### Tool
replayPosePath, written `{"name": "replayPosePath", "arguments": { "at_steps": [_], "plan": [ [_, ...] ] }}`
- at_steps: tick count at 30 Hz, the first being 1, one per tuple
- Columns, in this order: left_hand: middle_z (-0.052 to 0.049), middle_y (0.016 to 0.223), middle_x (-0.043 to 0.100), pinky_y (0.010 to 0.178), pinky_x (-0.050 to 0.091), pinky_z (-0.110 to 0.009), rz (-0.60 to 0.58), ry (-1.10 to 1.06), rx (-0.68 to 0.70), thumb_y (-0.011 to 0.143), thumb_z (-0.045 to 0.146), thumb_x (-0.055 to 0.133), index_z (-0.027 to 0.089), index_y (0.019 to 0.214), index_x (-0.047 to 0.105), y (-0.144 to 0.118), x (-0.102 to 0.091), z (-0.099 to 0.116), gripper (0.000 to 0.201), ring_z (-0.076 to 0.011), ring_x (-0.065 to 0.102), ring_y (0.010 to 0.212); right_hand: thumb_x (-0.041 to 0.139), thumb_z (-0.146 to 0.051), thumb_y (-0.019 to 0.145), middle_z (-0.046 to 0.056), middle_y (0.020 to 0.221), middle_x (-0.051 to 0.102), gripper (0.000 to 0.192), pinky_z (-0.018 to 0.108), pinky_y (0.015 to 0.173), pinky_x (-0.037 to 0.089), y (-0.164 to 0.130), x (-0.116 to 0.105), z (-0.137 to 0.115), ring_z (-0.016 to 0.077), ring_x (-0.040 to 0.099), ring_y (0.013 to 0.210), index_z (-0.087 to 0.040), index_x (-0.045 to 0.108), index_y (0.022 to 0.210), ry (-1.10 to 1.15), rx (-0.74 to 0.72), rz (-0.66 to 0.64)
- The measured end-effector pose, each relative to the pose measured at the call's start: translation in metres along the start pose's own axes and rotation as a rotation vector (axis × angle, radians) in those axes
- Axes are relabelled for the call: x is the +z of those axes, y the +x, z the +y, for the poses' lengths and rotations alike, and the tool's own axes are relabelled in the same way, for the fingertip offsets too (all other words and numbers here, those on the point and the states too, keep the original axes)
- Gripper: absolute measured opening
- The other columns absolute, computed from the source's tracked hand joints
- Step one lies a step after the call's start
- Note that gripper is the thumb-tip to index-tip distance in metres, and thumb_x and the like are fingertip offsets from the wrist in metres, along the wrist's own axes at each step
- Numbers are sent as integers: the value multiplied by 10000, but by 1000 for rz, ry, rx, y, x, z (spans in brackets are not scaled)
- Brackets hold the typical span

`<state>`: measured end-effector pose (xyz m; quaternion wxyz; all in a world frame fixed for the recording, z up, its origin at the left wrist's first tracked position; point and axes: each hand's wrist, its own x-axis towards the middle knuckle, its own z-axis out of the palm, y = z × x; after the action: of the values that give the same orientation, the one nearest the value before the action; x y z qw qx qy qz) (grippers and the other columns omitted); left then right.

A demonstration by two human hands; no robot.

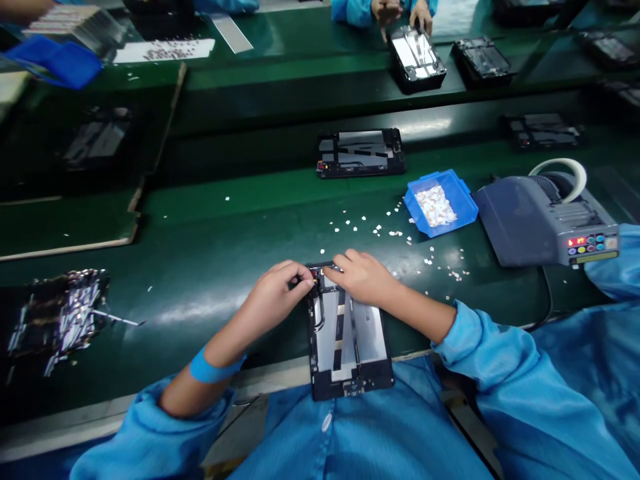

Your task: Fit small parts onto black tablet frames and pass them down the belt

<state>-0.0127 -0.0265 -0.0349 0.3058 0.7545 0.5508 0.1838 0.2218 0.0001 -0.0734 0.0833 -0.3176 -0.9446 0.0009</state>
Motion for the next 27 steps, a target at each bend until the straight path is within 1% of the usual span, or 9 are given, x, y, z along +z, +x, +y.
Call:
{"name": "replayPosePath", "arguments": {
  "at_steps": [4,7,11,16,22,27],
  "plan": [
    [-37,856,681,761,460,-347,-103,-12,-101,912,221,598,209,836,672,21,2,-4,107,-219,629,846,491,-227,1062,89,1002,632,296,361,711,326,-1,1,2,241,430,885,-243,681,1290,-20,-14,36],
    [-37,832,687,729,454,-340,-139,-44,-131,904,243,590,207,820,685,32,8,-10,132,-216,628,816,475,-215,1065,90,1017,633,310,365,721,320,-2,3,3,239,425,884,-243,675,1300,-16,-10,50],
    [-44,821,686,716,446,-339,-103,-16,-132,895,210,551,206,811,679,35,14,-12,154,-220,621,813,452,-197,1065,95,1028,635,333,371,734,325,-2,5,3,243,428,897,-249,667,1314,16,3,47],
    [-53,821,678,735,456,-350,-63,66,-120,908,193,521,207,811,666,32,16,-6,175,-230,615,820,475,-209,1062,97,1028,641,321,363,733,318,-1,6,4,241,428,902,-240,667,1317,78,3,56],
    [-61,825,665,763,464,-361,-47,97,-140,925,230,525,207,826,661,30,19,-3,170,-241,599,823,454,-205,1070,93,1040,640,329,367,737,306,-1,5,4,243,424,904,-249,662,1322,37,4,43],
    [-69,841,648,818,472,-386,19,141,-135,944,224,524,207,834,628,24,29,-3,152,-256,598,872,456,-231,1077,90,1041,639,315,367,751,314,-2,5,3,245,429,912,-249,667,1310,30,6,55]
  ]
}}
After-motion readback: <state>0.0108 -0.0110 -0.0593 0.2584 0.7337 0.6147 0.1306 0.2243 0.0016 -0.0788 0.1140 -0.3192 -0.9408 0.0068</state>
